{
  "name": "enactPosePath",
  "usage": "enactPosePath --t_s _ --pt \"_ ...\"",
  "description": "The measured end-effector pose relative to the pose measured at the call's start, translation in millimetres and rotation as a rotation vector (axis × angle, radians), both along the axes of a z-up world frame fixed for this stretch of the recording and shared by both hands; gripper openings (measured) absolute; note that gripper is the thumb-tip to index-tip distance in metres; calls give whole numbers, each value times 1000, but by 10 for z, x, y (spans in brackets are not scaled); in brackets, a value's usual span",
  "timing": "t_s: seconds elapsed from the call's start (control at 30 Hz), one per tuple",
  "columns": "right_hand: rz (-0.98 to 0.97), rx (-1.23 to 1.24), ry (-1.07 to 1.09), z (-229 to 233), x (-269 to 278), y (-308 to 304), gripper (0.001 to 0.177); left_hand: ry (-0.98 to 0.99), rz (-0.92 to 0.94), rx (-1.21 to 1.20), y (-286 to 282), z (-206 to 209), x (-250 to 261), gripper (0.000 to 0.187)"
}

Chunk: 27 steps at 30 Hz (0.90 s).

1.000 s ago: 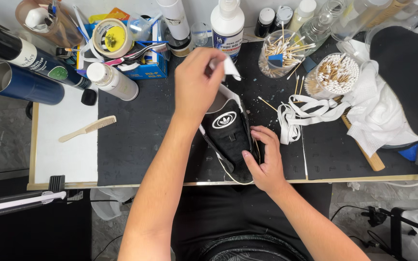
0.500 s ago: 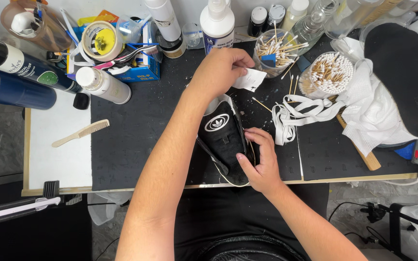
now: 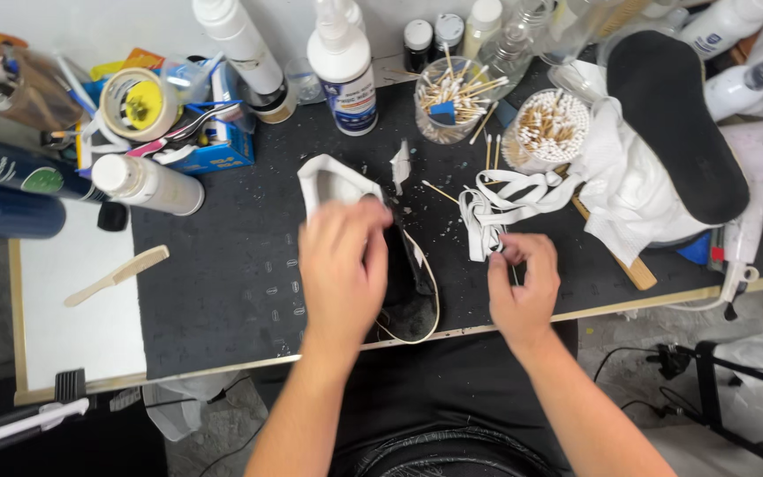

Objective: The person laces a black sneaker with white laces, threading them through the eyelets and tying a knot. They then pick up a spray bottle and apply liquid to the shoe's surface.

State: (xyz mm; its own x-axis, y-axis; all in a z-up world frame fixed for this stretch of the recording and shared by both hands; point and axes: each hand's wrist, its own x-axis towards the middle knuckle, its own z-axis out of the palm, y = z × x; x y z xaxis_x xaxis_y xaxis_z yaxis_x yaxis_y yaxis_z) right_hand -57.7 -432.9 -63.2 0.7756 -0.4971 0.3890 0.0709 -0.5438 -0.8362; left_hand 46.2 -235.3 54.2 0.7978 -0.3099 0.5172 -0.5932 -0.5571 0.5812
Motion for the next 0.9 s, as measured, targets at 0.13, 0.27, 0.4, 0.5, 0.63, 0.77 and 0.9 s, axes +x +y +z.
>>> enactPosePath --t_s 0.13,0.27,0.4,0.5,0.63,0.77,0.9 --pt "-44 -435 94 167 106 -272 40 464 -220 -243 -311 -184 -592 15" --pt "-46 -456 197 163 242 -375 27 708 -365 13 -647 -429 -770 33" --pt "8 -212 -42 236 116 -380 17 845 -320 50 -822 -580 -678 52" --pt "59 -3 -103 407 -134 -312 11 706 -255 -68 -861 -698 -617 56" --pt "119 -217 -169 624 -316 -229 11 1010 -353 -475 -895 -781 -639 47" --pt "209 -144 -156 555 -486 -208 13 1168 -510 -572 -737 -698 -763 23" --pt "275 -57 -22 442 -526 -238 14 997 -568 -521 -433 -540 -775 17"
